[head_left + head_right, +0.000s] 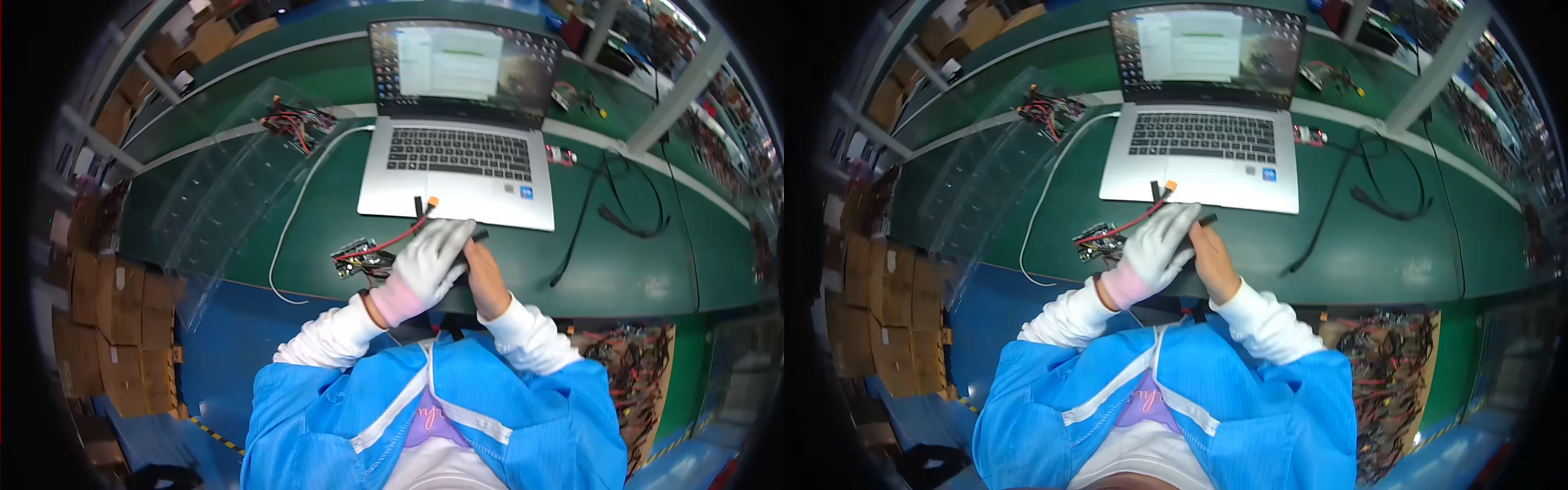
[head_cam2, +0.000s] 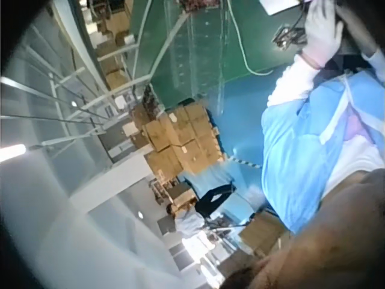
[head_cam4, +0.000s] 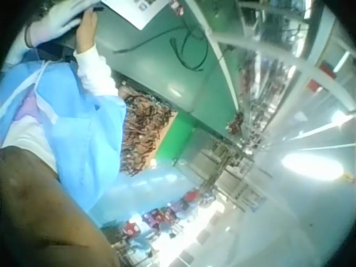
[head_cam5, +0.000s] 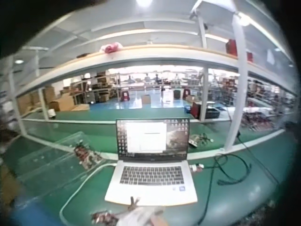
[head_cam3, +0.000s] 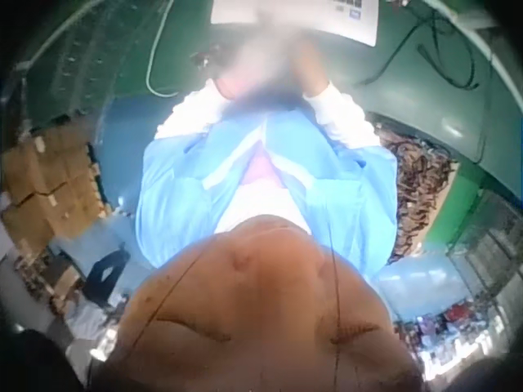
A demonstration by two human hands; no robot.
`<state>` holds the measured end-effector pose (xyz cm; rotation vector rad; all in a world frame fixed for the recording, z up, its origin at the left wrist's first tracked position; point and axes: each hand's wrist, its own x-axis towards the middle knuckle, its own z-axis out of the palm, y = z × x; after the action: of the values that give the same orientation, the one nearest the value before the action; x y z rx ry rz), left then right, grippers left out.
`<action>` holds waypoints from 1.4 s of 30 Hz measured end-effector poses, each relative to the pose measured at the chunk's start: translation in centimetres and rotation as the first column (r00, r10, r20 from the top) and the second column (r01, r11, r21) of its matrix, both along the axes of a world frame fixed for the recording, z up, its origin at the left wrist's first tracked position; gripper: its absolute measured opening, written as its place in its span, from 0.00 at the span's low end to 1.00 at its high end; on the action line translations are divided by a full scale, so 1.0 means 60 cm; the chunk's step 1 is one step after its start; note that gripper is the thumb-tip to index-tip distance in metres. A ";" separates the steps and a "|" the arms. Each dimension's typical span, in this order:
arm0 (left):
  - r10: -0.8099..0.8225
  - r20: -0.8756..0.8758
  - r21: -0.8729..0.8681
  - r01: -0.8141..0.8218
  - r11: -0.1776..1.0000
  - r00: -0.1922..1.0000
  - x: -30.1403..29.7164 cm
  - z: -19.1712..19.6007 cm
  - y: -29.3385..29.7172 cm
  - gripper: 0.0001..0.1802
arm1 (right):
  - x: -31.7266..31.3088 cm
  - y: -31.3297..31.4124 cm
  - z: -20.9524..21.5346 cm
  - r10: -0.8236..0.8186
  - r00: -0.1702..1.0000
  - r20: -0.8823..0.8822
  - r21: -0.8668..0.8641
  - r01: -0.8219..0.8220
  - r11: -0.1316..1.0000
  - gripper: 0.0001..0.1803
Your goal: The person tests circuit board assemblies by taking them from a tray, connecting their cables to a laptop interface wire, operating the laptop, and placing the tested assemblies onto a stack.
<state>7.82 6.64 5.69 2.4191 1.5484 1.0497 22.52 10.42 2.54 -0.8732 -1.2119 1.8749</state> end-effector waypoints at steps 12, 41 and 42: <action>-0.104 0.127 -0.192 0.127 0.973 0.986 -0.030 0.006 0.008 0.19 | 0.265 0.012 0.114 -0.361 0.703 0.612 0.696 -0.262 0.669 0.27; -0.190 0.253 -0.374 0.277 0.885 0.949 -0.033 0.023 0.007 0.21 | 0.147 0.007 0.082 -0.133 0.815 0.564 0.707 -0.394 0.587 0.10; -0.190 0.230 -0.390 0.269 0.881 0.954 -0.034 0.025 0.006 0.21 | 0.149 0.006 0.083 -0.099 0.794 0.600 0.665 -0.428 0.612 0.10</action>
<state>5.80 6.98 7.21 2.0801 1.2325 0.7755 31.48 10.76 7.52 -0.8422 -2.3427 0.9430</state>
